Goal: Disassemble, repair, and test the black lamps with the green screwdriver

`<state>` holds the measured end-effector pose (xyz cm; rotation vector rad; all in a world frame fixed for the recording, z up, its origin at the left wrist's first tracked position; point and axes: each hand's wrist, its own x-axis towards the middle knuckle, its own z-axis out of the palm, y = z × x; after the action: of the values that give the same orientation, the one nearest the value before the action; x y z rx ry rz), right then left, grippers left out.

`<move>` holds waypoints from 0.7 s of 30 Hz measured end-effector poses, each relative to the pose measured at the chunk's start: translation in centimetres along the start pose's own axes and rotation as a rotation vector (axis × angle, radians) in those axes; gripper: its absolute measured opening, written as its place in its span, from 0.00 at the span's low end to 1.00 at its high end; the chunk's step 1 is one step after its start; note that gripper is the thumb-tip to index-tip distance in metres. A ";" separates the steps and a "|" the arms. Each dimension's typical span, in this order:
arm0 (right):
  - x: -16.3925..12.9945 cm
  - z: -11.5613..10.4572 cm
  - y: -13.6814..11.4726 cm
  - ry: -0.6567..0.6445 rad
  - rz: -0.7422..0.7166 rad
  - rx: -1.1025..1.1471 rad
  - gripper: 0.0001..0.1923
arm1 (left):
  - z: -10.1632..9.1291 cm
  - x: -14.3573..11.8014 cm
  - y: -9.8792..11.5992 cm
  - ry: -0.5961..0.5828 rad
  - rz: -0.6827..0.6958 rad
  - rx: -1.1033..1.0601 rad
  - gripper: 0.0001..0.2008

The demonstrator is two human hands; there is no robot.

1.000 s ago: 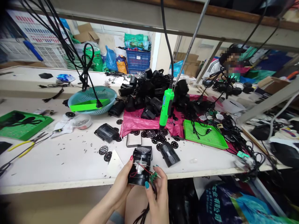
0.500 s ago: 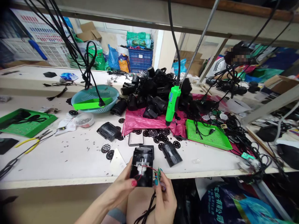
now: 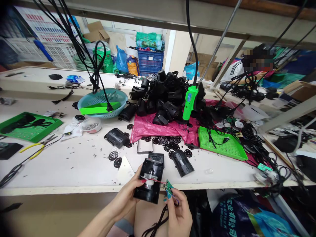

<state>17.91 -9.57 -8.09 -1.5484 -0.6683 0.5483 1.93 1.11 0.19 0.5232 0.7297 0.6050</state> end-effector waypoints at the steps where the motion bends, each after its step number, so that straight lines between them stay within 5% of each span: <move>1: 0.0 0.2 -0.5 0.007 -0.006 0.004 0.15 | -0.1 0.1 -0.1 0.013 -0.001 -0.003 0.38; 8: 0.3 0.9 -2.9 -0.062 -0.115 -0.014 0.11 | -0.3 0.4 0.3 0.023 0.071 -0.014 0.39; 16: -0.4 0.6 -3.5 -0.132 -0.075 0.067 0.10 | -0.1 0.5 0.6 0.007 0.063 0.014 0.39; 21: 1.1 -0.1 -5.2 -0.467 -0.345 -0.152 0.08 | 0.2 0.4 0.3 -0.025 0.023 0.057 0.40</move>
<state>18.27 -8.72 -2.84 -1.4081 -1.3319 0.6104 2.17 1.54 0.34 0.5909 0.7199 0.5994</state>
